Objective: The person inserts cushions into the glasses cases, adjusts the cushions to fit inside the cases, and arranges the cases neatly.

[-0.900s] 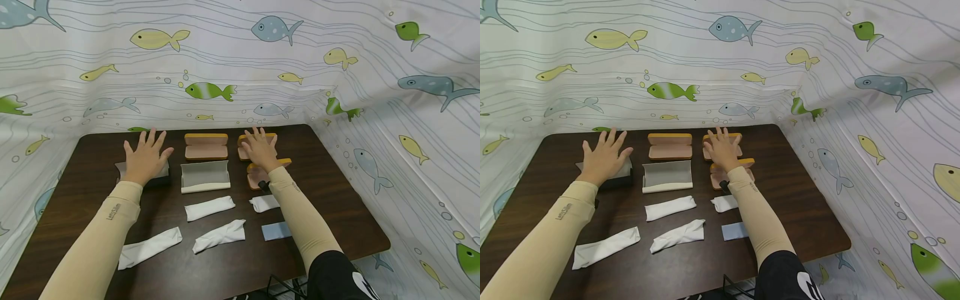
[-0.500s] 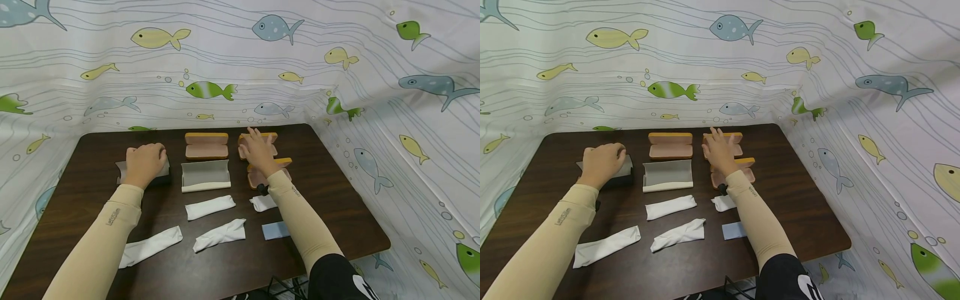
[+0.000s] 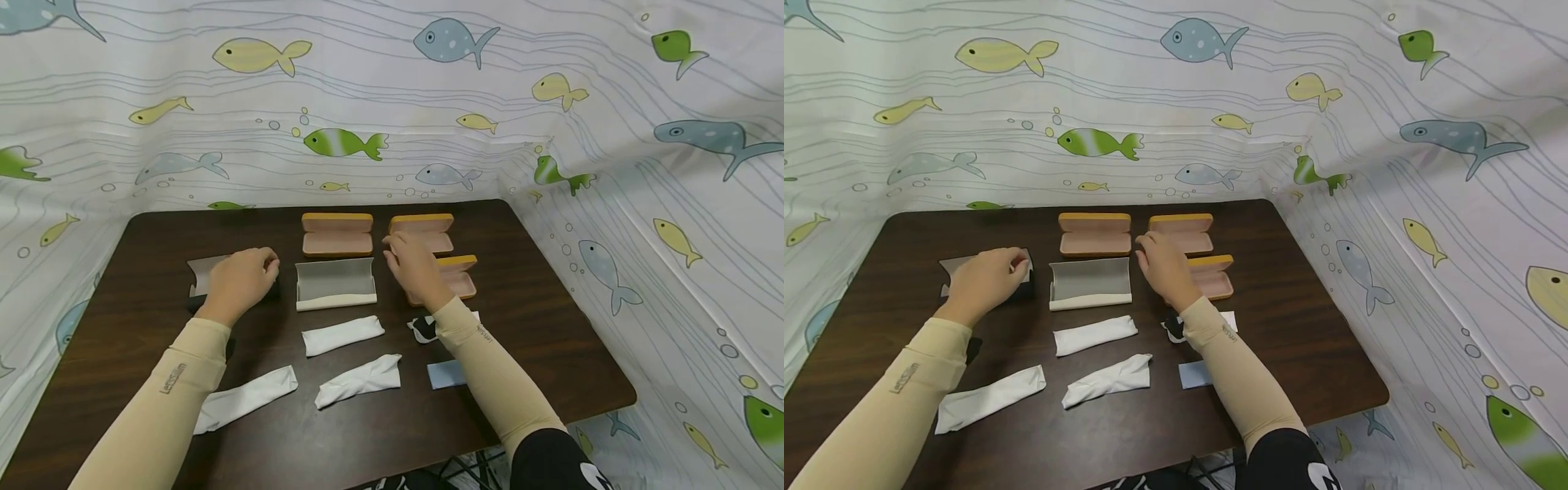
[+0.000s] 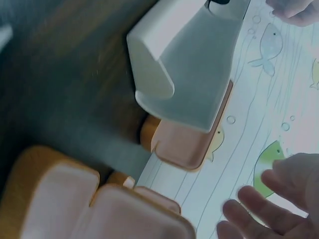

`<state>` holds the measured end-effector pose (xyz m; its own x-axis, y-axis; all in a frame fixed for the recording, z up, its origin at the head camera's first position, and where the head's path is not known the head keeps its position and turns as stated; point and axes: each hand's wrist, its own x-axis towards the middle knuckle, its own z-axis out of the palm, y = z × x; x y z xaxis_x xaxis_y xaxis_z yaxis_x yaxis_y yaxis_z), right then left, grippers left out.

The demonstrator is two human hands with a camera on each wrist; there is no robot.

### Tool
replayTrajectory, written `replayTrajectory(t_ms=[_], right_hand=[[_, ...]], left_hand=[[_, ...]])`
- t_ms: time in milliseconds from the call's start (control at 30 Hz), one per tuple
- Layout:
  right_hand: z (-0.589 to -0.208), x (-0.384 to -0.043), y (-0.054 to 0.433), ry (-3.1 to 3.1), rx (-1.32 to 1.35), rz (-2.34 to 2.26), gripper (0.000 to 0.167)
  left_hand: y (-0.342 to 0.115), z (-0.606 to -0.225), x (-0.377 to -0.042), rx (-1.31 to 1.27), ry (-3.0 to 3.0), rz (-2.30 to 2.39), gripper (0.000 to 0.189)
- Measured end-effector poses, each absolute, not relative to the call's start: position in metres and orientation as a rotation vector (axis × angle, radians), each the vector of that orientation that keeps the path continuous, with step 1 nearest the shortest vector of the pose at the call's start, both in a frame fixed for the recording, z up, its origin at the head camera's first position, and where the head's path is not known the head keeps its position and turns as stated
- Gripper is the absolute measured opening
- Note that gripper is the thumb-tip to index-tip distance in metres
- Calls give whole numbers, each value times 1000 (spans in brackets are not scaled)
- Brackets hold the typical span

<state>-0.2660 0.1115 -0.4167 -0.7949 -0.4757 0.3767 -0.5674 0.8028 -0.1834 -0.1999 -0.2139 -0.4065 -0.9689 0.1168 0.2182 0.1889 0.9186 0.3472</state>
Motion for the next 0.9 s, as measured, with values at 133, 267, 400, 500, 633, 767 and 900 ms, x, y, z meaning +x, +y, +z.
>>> replayTrajectory(t_ms=[133, 267, 400, 500, 633, 767, 900], right_hand=[[-420, -254, 110, -2781, 786, 462, 29], [-425, -245, 110, -2836, 799, 460, 28], [-428, -239, 110, -2875, 819, 461, 22], [-429, -235, 110, -2918, 850, 456, 20], [-433, -228, 109, -2985, 916, 403, 16], [-438, -222, 109, -3023, 1026, 362, 15], [-443, -217, 107, -3036, 1113, 402, 18]], left_hand=[[-212, -410, -194, -231, -2939, -620, 22], [-210, -416, -189, -265, -2978, -632, 22], [-206, -423, -184, -331, -3054, -597, 22], [-201, -427, -181, -367, -3126, -586, 22], [-193, -433, -177, -415, -3211, -624, 23], [-187, -438, -174, -475, -3261, -671, 24], [-183, -442, -170, -513, -3296, -739, 22]])
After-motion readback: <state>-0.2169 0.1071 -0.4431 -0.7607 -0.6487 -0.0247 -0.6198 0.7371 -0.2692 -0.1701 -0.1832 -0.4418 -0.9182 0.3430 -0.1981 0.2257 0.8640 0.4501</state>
